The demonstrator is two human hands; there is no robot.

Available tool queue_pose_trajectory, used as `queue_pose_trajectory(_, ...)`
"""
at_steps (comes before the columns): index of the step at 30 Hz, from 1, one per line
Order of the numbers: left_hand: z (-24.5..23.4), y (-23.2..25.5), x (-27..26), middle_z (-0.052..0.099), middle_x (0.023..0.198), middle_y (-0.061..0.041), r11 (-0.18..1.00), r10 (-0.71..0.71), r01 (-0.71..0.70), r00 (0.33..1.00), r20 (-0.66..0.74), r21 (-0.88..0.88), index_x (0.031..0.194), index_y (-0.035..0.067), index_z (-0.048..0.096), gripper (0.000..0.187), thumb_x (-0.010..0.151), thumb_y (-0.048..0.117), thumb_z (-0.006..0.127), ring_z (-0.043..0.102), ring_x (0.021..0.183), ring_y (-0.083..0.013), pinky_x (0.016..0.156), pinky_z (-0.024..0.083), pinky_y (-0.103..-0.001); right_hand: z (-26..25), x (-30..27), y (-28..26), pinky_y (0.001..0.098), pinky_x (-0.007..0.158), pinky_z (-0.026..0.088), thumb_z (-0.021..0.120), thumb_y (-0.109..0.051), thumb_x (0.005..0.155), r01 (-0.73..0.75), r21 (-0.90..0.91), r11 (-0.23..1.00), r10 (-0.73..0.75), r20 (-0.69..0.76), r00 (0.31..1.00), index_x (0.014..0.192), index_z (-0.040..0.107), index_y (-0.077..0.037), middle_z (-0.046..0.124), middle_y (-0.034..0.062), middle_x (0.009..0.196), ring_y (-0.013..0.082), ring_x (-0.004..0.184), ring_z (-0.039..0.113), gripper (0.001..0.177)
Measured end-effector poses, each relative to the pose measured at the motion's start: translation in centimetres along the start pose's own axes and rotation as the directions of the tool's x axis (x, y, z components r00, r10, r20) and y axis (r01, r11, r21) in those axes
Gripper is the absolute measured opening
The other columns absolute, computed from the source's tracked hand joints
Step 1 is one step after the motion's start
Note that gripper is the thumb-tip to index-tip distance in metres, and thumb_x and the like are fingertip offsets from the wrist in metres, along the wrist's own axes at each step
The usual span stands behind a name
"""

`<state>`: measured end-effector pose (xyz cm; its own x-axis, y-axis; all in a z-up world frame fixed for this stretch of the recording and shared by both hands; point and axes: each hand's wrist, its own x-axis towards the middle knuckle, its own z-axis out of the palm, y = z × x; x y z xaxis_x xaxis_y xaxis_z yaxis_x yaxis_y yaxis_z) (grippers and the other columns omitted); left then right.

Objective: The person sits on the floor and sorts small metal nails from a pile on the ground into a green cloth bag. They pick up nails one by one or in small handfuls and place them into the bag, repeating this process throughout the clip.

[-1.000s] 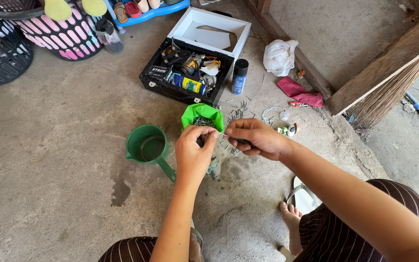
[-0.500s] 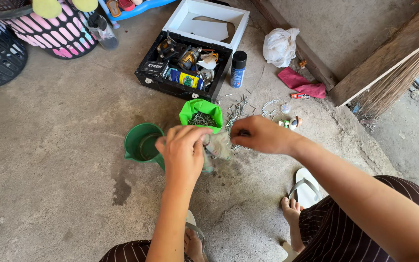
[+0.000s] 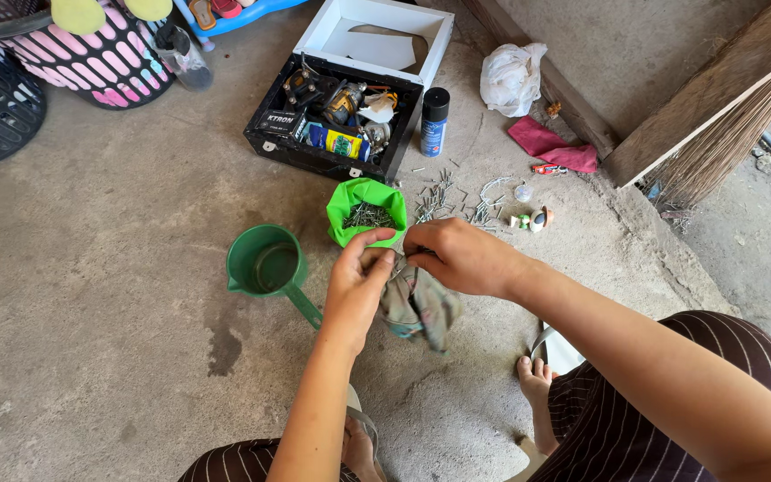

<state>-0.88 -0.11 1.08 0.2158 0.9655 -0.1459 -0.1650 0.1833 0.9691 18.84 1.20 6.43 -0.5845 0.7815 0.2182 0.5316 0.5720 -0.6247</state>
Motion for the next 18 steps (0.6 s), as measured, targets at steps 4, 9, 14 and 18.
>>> queue_pose_trajectory(4,-0.1,-0.9,0.0,0.067,0.102,-0.002,0.992,-0.046,0.054,0.996,0.071,-0.118,0.121,0.006,0.061,0.03,0.092,0.004,0.068,0.063,0.096,-0.0104,0.087,0.051,-0.026,-0.1,-0.2,-0.5,0.0468,0.078,0.055,0.066,-0.011,0.09,-0.006,-0.048,0.999,0.004,-0.032,0.999,0.098,0.064,0.0,0.069,0.0182,0.092,0.0389,0.087,0.069,0.014)
queue_pose_trajectory(9,-0.2,-1.4,0.1,0.07,0.102,-0.004,0.993,-0.065,0.055,0.993,0.095,0.103,0.112,0.003,0.064,0.02,0.093,0.005,0.068,0.065,0.094,-0.012,0.086,0.053,-0.027,0.2,-0.5,-1.1,0.0479,0.076,0.054,0.066,-0.014,0.091,-0.06,-0.125,0.99,0.066,0.042,0.997,0.101,0.064,-0.001,0.069,0.0174,0.094,0.0387,0.087,0.068,0.017)
queue_pose_trajectory(14,-0.1,-1.6,0.4,0.073,0.095,-0.006,0.921,0.079,-0.104,0.994,0.082,0.376,0.103,0.002,0.062,0.015,0.09,0.005,0.069,0.07,0.088,-0.0147,0.08,0.055,-0.03,0.0,-0.1,0.3,0.0471,0.076,0.054,0.067,-0.013,0.09,-0.013,-0.053,0.999,0.018,0.092,0.996,0.097,0.065,-0.001,0.069,0.0175,0.091,0.0383,0.087,0.069,0.014)
queue_pose_trajectory(18,-0.8,-1.5,0.8,0.073,0.091,-0.006,0.902,0.029,-0.041,0.999,0.034,0.43,0.101,0.004,0.062,0.015,0.09,0.006,0.071,0.07,0.085,-0.0156,0.077,0.054,-0.029,-0.9,0.2,1.5,0.0449,0.077,0.055,0.068,-0.011,0.089,0.009,-0.027,1.0,-0.006,0.099,0.995,0.095,0.066,0.0,0.069,0.0173,0.087,0.0366,0.084,0.069,0.012)
